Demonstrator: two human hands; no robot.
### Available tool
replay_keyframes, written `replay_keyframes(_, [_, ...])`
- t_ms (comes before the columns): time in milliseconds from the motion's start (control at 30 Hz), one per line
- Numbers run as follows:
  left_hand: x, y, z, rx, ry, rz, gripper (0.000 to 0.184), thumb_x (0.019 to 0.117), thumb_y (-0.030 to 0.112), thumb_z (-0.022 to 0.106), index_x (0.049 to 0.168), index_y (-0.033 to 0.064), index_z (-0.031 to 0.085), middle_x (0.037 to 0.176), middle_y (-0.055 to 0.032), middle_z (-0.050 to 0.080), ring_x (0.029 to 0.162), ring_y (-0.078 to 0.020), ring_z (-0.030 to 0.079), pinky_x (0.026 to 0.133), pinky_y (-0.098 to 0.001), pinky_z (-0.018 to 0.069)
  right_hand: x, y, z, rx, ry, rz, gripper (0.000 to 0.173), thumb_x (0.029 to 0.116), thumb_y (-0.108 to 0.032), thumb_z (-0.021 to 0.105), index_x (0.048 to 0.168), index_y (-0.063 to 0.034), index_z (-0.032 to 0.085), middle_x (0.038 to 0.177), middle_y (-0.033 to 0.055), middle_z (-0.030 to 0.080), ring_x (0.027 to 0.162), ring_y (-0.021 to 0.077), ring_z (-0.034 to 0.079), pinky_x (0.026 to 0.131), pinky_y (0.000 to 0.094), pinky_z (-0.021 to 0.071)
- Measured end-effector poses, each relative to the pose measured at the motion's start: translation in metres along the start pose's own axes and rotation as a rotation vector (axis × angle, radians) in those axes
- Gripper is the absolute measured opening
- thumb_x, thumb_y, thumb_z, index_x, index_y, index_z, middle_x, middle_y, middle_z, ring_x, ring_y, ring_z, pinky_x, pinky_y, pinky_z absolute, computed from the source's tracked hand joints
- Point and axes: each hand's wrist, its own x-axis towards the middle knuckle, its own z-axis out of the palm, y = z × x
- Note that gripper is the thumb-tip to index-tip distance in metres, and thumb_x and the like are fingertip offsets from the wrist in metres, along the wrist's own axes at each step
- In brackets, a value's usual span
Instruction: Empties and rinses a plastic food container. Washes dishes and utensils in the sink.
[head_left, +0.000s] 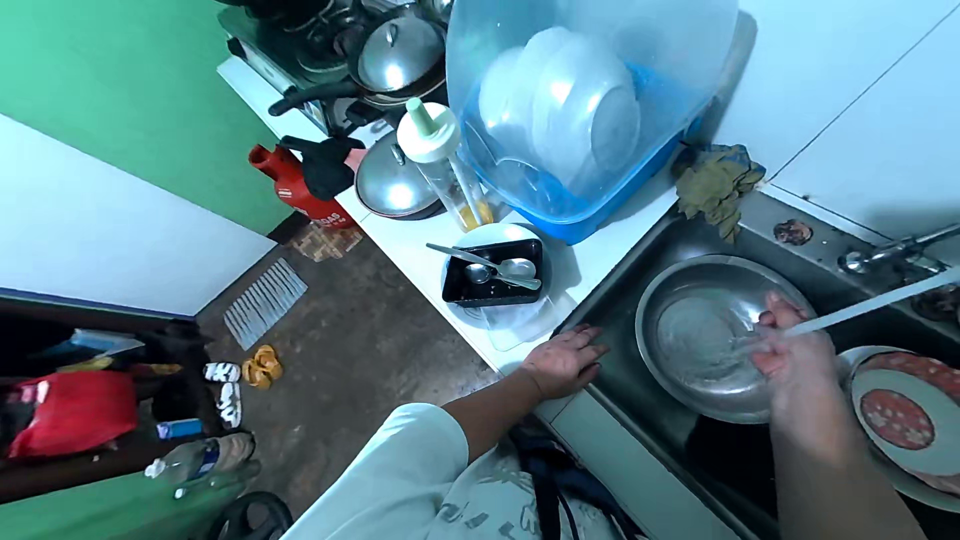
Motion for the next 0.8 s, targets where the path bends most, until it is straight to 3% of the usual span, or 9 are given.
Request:
replay_keyframes(67, [0.0, 0.001, -0.004, 0.002, -0.017, -0.025, 0.044, 0.1072, 0.032, 0.046, 0.146, 0.0158, 0.056, 0.16, -0.0118, 0.044, 0.151, -0.0288, 0.036, 0.124, -0.0435, 0.03, -0.004, -0.003, -0.001, 0.02, 0.051, -0.01, 0.019, 0.1044, -0.036, 0.057, 0.096, -0.0189, 0.056, 0.058, -0.0099, 0.044, 0.038, -0.0006, 0.035, 0.036, 0.0153, 0.0323])
replay_keyframes(167, [0.0, 0.0, -0.004, 0.015, -0.009, -0.013, 0.042, 0.1072, 0.029, 0.048, 0.145, 0.0139, 0.058, 0.159, -0.0114, 0.045, 0.15, -0.0274, 0.038, 0.123, -0.0438, 0.0313, -0.012, -0.009, -0.003, 0.071, 0.096, 0.034, 0.025, 0.1082, -0.04, 0.048, 0.094, -0.0195, 0.051, 0.063, -0.009, 0.047, 0.046, 0.0014, 0.043, 0.044, 0.0184, 0.0407])
replay_keyframes(267, [0.0, -0.003, 0.008, 0.052, 0.087, 0.047, 0.04, 0.1042, 0.028, 0.054, 0.141, 0.0134, 0.062, 0.154, -0.0129, 0.049, 0.146, -0.0306, 0.043, 0.12, -0.0466, 0.0365, -0.013, -0.012, -0.01, 0.043, -0.066, 0.089, 0.023, 0.1093, -0.018, 0.045, 0.13, -0.0141, 0.053, 0.095, -0.0013, 0.062, 0.074, 0.0092, 0.064, 0.069, 0.0261, 0.0572])
replay_keyframes(333, [0.001, -0.003, 0.008, 0.063, 0.102, 0.044, 0.04, 0.1036, 0.029, 0.055, 0.141, 0.0145, 0.062, 0.154, -0.0133, 0.05, 0.145, -0.0319, 0.044, 0.119, -0.0485, 0.0378, -0.015, -0.016, -0.009, -0.098, -0.114, 0.062, 0.037, 0.1064, -0.012, 0.05, 0.143, -0.0132, 0.048, 0.106, 0.0002, 0.066, 0.069, 0.0049, 0.06, 0.059, 0.0194, 0.0515])
replay_keyframes(433, [0.0, -0.004, 0.009, 0.074, 0.129, 0.056, 0.039, 0.1028, 0.029, 0.056, 0.138, 0.0141, 0.064, 0.152, -0.0146, 0.052, 0.142, -0.0339, 0.047, 0.117, -0.0494, 0.0394, -0.017, -0.018, -0.004, -0.141, -0.078, -0.007, 0.017, 0.103, -0.03, 0.061, 0.114, -0.0175, 0.058, 0.068, -0.0089, 0.049, 0.043, -0.0001, 0.038, 0.039, 0.0152, 0.0358])
replay_keyframes(533, [0.0, -0.006, 0.009, 0.082, 0.141, 0.068, 0.038, 0.1022, 0.028, 0.057, 0.136, 0.0131, 0.065, 0.151, -0.0149, 0.053, 0.141, -0.0344, 0.049, 0.116, -0.0497, 0.0409, -0.013, -0.026, 0.0, -0.108, 0.035, -0.038, 0.029, 0.104, -0.045, 0.056, 0.093, -0.0181, 0.056, 0.059, -0.0098, 0.041, 0.042, 0.0015, 0.035, 0.04, 0.0189, 0.0341])
replay_keyframes(633, [0.0, -0.006, 0.008, 0.091, 0.142, 0.069, 0.038, 0.103, 0.029, 0.056, 0.137, 0.0131, 0.065, 0.151, -0.0144, 0.052, 0.141, -0.0342, 0.049, 0.116, -0.05, 0.0408, -0.011, -0.04, -0.002, -0.012, 0.021, -0.034, 0.032, 0.1105, -0.04, 0.042, 0.111, -0.0126, 0.059, 0.074, -0.0042, 0.051, 0.056, 0.0078, 0.051, 0.058, 0.0262, 0.0507])
replay_keyframes(733, [0.001, -0.005, 0.011, 0.098, 0.143, 0.075, 0.038, 0.1033, 0.028, 0.055, 0.137, 0.0131, 0.064, 0.152, -0.0145, 0.052, 0.141, -0.0334, 0.048, 0.116, -0.0494, 0.0406, -0.023, -0.045, -0.004, -0.089, -0.13, -0.116, 0.037, 0.1099, -0.015, 0.04, 0.146, -0.0099, 0.048, 0.105, 0.0069, 0.065, 0.087, 0.0184, 0.07, 0.081, 0.0364, 0.0611])
replay_keyframes(800, [0.001, -0.006, 0.013, 0.107, 0.148, 0.076, 0.036, 0.1033, 0.027, 0.054, 0.135, 0.0132, 0.066, 0.152, -0.0134, 0.052, 0.142, -0.0319, 0.048, 0.118, -0.0479, 0.0398, -0.04, -0.041, 0.0, -0.389, -0.176, -0.203, 0.039, 0.1049, -0.008, 0.049, 0.144, -0.0043, 0.052, 0.123, 0.0138, 0.067, 0.095, 0.0224, 0.074, 0.083, 0.0395, 0.0643])
